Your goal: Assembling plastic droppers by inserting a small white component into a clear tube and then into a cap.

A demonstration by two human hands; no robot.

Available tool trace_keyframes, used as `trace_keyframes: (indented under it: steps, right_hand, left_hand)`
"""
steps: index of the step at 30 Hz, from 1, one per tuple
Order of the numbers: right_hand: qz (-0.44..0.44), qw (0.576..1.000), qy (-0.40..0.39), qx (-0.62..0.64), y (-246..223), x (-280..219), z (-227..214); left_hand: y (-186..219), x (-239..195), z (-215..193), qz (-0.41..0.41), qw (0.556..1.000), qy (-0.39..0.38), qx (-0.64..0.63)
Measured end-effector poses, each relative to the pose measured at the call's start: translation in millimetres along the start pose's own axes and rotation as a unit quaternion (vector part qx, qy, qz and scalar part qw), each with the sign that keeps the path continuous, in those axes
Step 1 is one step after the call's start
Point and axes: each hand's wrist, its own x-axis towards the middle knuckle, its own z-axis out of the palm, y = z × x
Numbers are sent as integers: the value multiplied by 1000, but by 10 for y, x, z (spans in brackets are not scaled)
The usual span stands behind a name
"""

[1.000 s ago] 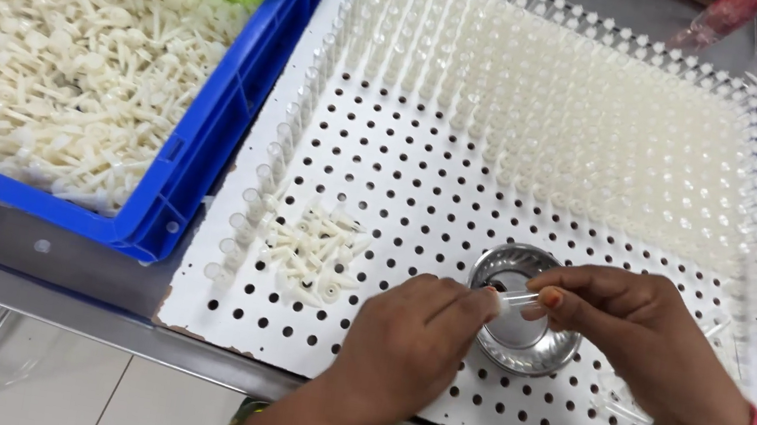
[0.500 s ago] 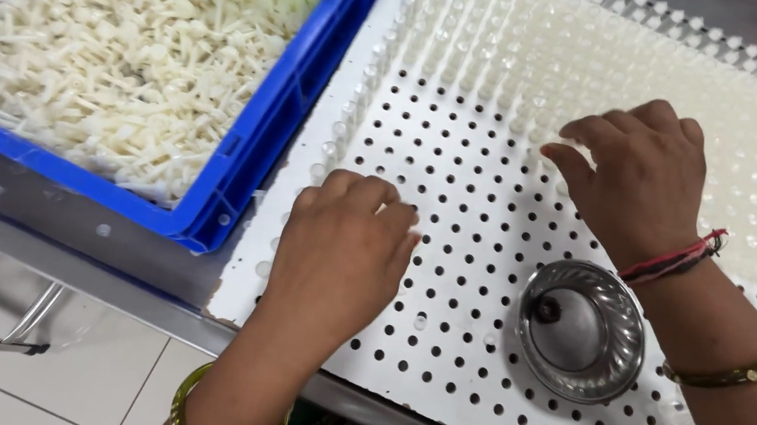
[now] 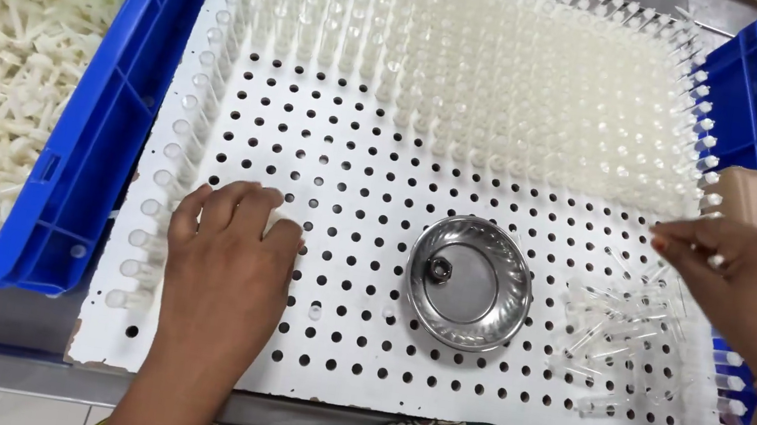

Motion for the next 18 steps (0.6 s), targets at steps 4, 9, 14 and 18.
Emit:
trace_keyframes:
  steps: [4,9,14,18]
  right_hand:
    - [-93,995,21,-44,122,-82,198]
    - [-93,978,2,-187,173,-25,440]
    - [-103,980,17,-167,357,11,622]
    - [-108,978,50,-169,224,-76,544]
  left_hand:
    - [93,18,11,15,999,47,-9]
    - [152,-56,74,26,994,7,-102]
    - [264,-180,22,35,984,10,-177]
    - [401,-179,-246,31,964,81,-250]
